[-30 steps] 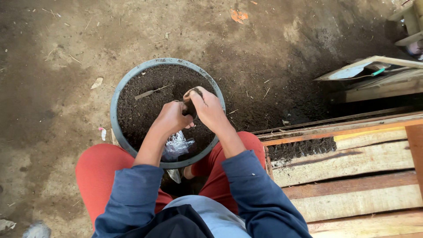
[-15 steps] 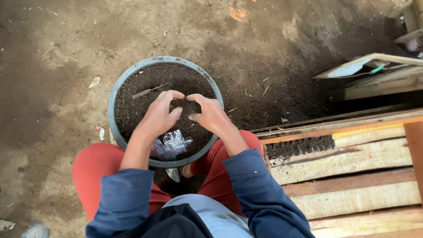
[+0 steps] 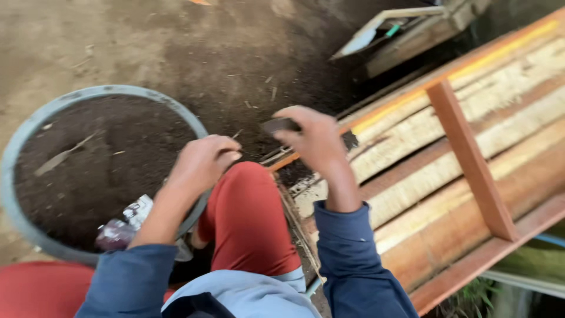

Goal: The person sits on the ground with a bucket of soil on their lap and fills small plastic bags with soil by hand. They repeatedly scoop soil from the bucket, pack it into the bags, and place the filled bags onto a wooden pallet to the right.

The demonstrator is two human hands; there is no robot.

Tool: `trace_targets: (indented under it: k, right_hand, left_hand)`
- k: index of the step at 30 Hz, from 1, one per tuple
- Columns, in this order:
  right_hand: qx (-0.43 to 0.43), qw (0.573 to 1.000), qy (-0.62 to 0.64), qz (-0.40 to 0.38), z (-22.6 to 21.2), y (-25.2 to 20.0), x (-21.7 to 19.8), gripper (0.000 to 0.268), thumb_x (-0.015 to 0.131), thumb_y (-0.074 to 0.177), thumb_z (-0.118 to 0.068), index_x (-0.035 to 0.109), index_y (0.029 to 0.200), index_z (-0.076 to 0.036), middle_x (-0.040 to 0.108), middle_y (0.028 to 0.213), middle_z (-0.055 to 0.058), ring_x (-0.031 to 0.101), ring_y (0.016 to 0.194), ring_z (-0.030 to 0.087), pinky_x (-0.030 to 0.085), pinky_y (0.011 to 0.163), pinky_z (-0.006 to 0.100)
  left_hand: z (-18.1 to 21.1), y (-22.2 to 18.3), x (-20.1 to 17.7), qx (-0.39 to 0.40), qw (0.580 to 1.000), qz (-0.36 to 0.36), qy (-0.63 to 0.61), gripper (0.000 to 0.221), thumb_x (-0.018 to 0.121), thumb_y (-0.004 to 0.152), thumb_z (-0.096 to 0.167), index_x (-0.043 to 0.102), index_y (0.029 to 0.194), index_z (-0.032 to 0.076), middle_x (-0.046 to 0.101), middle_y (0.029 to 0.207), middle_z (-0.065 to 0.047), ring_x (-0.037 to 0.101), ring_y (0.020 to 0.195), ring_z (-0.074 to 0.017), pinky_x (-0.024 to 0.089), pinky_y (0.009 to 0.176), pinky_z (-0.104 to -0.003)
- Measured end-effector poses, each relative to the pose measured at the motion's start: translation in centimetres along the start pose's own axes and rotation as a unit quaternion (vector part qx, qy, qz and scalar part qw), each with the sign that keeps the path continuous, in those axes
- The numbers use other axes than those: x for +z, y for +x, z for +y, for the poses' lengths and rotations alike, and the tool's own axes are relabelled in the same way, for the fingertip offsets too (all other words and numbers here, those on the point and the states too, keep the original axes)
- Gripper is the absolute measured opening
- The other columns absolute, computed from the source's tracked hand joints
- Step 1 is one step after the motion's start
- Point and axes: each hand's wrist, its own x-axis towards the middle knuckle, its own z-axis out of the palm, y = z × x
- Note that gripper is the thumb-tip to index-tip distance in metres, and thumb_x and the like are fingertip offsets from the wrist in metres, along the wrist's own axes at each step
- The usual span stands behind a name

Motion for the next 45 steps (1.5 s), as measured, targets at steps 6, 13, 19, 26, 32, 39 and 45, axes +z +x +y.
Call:
trace_targets:
  k: [6, 13, 19, 26, 32, 39, 45]
  right_hand:
    - [0.303, 0.929, -0.203, 0.059, 11.4, -7.7, -6.7, 0.028, 0.08, 0.089, -0.026, 0.074, 0.115, -0.018, 0.076, 0.101, 0.007, 0.072, 0.101, 0.031, 0.059, 0.089, 0.044]
    - [0.394, 0.902, -0.176, -0.003, 20.3, -9.9, -1.8, 0.024, 0.064, 0.096, -0.024, 0.072, 0.116, -0.013, 0.076, 0.096, 0.012, 0.074, 0.095, 0.034, 0.059, 0.084, 0.048]
    - [0.226, 0.95, -0.216, 0.016, 23.1, -10.5, 0.4, 0.038, 0.042, 0.109, -0.025, 0.064, 0.093, 0.001, 0.068, 0.082, 0.032, 0.068, 0.086, 0.055, 0.053, 0.077, 0.065]
    - [0.166, 0.948, -0.25, 0.105, 14.7, -7.8, 0.1, 0.033, 0.068, 0.103, -0.029, 0.073, 0.119, 0.0, 0.071, 0.106, 0.022, 0.067, 0.105, 0.044, 0.052, 0.092, 0.051]
    - [0.011, 1.0, -0.016, 0.003, -3.1, -0.8, 13.9, 0.011, 0.081, 0.086, -0.024, 0.076, 0.096, -0.021, 0.074, 0.093, 0.003, 0.068, 0.098, 0.03, 0.053, 0.091, 0.042]
    - [0.08, 0.969, 0.011, -0.232, -9.0, 1.8, 27.3, 0.01, 0.073, 0.09, -0.032, 0.071, 0.099, -0.028, 0.065, 0.101, -0.004, 0.071, 0.1, 0.028, 0.059, 0.087, 0.043]
    - [0.17, 0.956, 0.191, -0.143, -8.2, 3.1, 27.6, 0.019, 0.07, 0.095, -0.043, 0.075, 0.099, -0.026, 0.073, 0.088, 0.001, 0.074, 0.09, 0.023, 0.063, 0.076, 0.042]
  left_hand:
    - [13.0, 3.7, 8.2, 0.306, 0.943, -0.016, 0.133, 0.014, 0.064, 0.102, 0.011, 0.073, 0.108, 0.02, 0.067, 0.117, 0.006, 0.065, 0.114, -0.0136, 0.057, 0.086, -0.026]
    - [14.2, 6.6, 15.6, 0.217, 0.954, -0.136, 0.159, 0.049, 0.061, 0.103, 0.019, 0.05, 0.15, 0.011, 0.039, 0.161, -0.017, 0.074, 0.085, -0.0339, 0.066, 0.065, -0.044]
    - [12.0, 5.6, 17.1, 0.208, 0.975, -0.023, 0.078, 0.043, 0.067, 0.094, 0.022, 0.058, 0.136, 0.018, 0.05, 0.151, -0.004, 0.074, 0.079, -0.0413, 0.065, 0.067, -0.052]
    - [4.3, 0.8, 6.6, 0.168, 0.98, 0.043, -0.099, 0.019, 0.058, 0.102, 0.015, 0.064, 0.12, 0.015, 0.058, 0.123, -0.006, 0.068, 0.106, -0.0381, 0.056, 0.092, -0.042]
    - [-11.2, -10.0, -1.2, -0.093, 0.968, 0.153, 0.176, 0.015, 0.061, 0.102, 0.029, 0.065, 0.116, 0.033, 0.057, 0.109, 0.01, 0.072, 0.098, -0.02, 0.06, 0.081, -0.035]
    - [-15.0, -15.0, 0.2, -0.282, 0.949, 0.101, 0.103, 0.04, 0.087, 0.081, 0.019, 0.072, 0.118, 0.019, 0.05, 0.121, -0.005, 0.065, 0.114, -0.0394, 0.062, 0.087, -0.051]
    - [-18.8, -14.4, 0.4, -0.284, 0.928, 0.217, -0.107, 0.02, 0.083, 0.09, 0.029, 0.076, 0.108, 0.023, 0.072, 0.096, 0.001, 0.073, 0.1, -0.0282, 0.059, 0.082, -0.046]
